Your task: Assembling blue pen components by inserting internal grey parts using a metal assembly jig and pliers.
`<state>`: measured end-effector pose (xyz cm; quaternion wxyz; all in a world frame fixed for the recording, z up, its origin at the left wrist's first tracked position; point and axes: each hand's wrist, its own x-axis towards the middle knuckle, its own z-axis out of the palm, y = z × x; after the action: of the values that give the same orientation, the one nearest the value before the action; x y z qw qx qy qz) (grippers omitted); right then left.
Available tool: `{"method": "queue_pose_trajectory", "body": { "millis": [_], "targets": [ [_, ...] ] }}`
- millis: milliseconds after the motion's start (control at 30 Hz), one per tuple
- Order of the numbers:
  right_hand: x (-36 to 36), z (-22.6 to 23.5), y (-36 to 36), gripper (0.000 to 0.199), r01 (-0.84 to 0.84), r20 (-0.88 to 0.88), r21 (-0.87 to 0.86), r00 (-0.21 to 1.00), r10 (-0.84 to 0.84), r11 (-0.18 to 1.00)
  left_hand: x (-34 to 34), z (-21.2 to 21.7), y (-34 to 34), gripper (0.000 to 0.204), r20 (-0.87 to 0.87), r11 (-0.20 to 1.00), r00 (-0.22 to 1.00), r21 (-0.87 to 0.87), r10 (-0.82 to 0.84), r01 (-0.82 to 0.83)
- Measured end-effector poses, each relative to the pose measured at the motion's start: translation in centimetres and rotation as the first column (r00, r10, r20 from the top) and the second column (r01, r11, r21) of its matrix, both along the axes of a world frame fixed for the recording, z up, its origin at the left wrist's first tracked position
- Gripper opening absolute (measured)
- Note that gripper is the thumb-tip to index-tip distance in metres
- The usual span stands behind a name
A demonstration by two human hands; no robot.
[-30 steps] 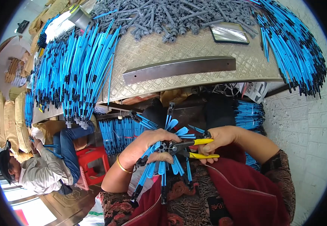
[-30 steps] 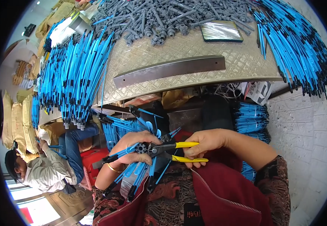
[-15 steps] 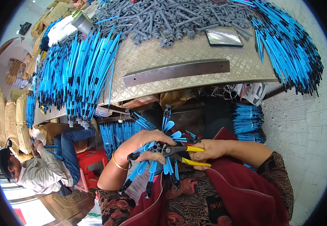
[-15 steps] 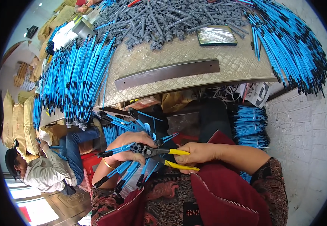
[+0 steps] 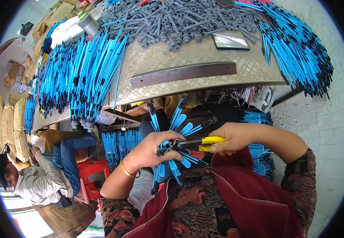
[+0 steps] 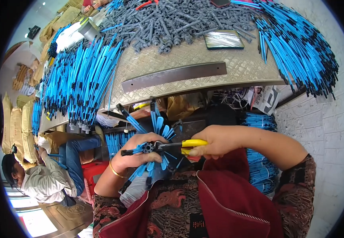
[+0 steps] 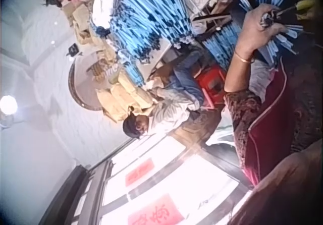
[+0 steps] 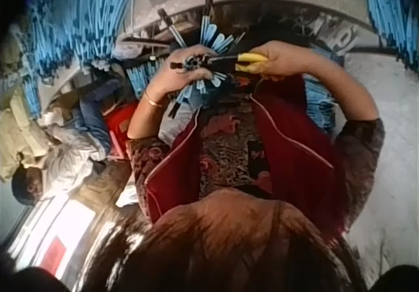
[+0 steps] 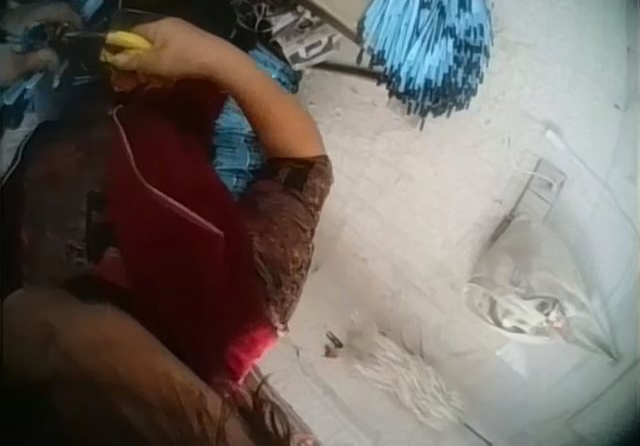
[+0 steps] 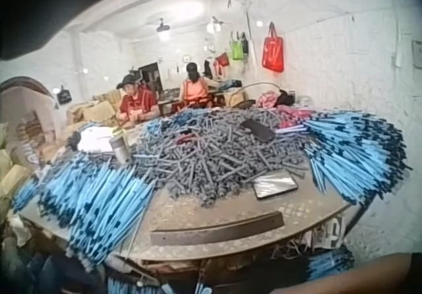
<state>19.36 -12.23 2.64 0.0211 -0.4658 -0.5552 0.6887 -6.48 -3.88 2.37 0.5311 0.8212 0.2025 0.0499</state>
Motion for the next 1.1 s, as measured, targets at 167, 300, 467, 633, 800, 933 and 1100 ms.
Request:
{"method": "queue_pose_trajectory", "body": {
  "millis": [167,300,467,633,800,933,1100],
  "targets": [
    [-0.3,0.2,-1.7,0.032,-0.069,0.166,0.415,0.986,-0.001,0.907,-0.3,-1.1,-1.0,0.042,0.086,0.987,0.985,0.046,0.149,-0.153],
    [-1.3,-0.6,-3.7,0.033,0.006,0.136,0.607,0.984,-0.112,0.795,-0.1,-1.8,-1.1,0.039,0.197,0.981,0.969,0.095,0.149,-0.170],
    [1.0,-0.6,-4.9,0.030,0.108,0.195,0.740,0.911,-0.365,0.664,-1.9,0.9,-0.1,0.035,0.265,0.929,0.921,0.158,0.287,-0.335],
    [7.6,1.6,-6.3,0.017,0.353,0.121,0.860,0.560,-0.819,0.369,-3.7,11.0,5.8,0.045,0.432,0.755,0.836,0.404,0.340,-0.516],
    [16.3,-2.0,-6.3,0.019,-0.010,0.196,0.977,0.441,-0.876,0.214,-2.5,20.7,14.3,0.054,0.286,0.497,0.827,0.687,0.484,-0.529],
    [17.2,-3.2,-4.4,0.021,-0.058,0.253,0.967,0.361,-0.898,0.249,-2.1,18.8,22.5,0.054,0.061,0.390,0.808,0.852,0.586,-0.348],
    [17.4,-4.4,-3.0,0.021,-0.168,0.276,0.958,0.328,-0.904,0.231,-1.9,9.1,29.1,0.049,-0.061,0.365,0.714,0.888,0.697,-0.280]
  ]
}}
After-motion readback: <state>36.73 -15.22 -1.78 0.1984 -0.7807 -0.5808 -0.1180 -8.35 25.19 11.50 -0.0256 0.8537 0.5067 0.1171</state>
